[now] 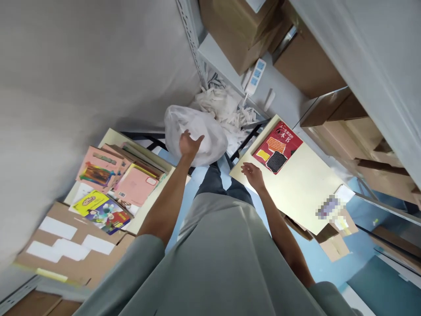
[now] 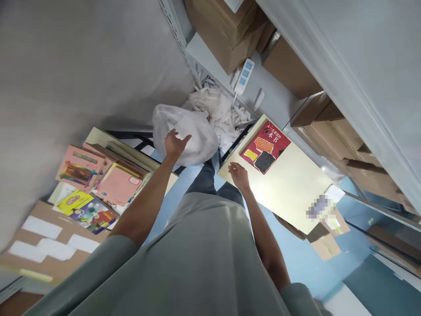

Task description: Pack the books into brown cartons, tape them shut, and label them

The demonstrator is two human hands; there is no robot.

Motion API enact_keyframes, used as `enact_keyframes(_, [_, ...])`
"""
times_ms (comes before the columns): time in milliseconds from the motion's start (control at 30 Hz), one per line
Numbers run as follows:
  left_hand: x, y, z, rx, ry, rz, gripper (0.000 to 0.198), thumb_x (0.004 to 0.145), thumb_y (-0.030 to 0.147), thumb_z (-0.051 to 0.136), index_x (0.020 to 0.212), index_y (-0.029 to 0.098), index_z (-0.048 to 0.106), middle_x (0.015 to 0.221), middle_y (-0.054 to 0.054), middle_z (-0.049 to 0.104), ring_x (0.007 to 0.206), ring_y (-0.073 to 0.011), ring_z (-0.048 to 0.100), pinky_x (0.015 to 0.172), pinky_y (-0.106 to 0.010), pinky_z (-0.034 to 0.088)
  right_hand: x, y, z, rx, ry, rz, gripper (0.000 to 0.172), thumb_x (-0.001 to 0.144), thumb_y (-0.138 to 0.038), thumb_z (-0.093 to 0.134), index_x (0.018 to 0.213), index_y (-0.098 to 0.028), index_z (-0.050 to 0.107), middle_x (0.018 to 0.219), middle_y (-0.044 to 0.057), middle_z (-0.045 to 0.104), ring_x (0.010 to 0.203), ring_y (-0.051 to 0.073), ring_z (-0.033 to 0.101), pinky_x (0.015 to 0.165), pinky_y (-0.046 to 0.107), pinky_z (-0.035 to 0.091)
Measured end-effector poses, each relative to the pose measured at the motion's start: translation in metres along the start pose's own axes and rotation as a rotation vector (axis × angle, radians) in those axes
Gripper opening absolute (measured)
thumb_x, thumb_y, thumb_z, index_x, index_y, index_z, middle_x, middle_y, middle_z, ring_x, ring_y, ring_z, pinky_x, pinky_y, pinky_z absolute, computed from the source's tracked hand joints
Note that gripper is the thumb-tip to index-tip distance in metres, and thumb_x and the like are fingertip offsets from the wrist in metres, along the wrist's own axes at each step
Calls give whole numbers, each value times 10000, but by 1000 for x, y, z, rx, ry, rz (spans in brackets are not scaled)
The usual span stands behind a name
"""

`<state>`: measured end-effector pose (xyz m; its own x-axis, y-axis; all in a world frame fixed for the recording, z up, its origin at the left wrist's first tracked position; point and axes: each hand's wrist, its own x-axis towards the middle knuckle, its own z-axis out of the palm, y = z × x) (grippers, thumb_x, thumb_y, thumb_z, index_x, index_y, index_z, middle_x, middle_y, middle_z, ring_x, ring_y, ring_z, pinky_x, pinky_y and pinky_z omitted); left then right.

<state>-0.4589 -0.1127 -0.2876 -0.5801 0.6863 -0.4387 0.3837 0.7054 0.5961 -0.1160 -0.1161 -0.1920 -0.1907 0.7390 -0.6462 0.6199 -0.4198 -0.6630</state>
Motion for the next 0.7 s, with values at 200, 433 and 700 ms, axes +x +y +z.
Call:
enact_keyframes(200, [6, 10, -20, -19, 43, -94, 185, 927, 372, 694, 919, 193, 739, 911, -109, 785, 1002, -314, 754, 949, -394, 550, 28, -50, 40, -63, -61, -43, 232, 1018, -357, 653, 1190, -248, 765, 1135, 80, 866, 995, 257, 850, 995, 428, 663])
enact_keyframes(433, [-53, -2, -101, -552, 94, 35, 281, 977, 479, 667, 874, 232, 584, 969, -47, 765, 972, -214, 743, 877, -329, 603, 55, -106, 70, 14, -163, -134, 338, 1013, -501, 703, 1223, -247, 779, 1176, 80, 852, 1040, 248, 830, 1024, 426, 648])
enact_keyframes(700, [-134, 82, -108, -381, -220, 599, 238, 1107, 437, 588, 1160, 234, 699, 1498, -146, 735, 1397, -269, 707, 1163, -414, 581, 33, -193, 64, -118, -175, -219, 557, 950, -692, 757, 1260, -229, 749, 1214, 113, 816, 1096, 284, 781, 936, 387, 615])
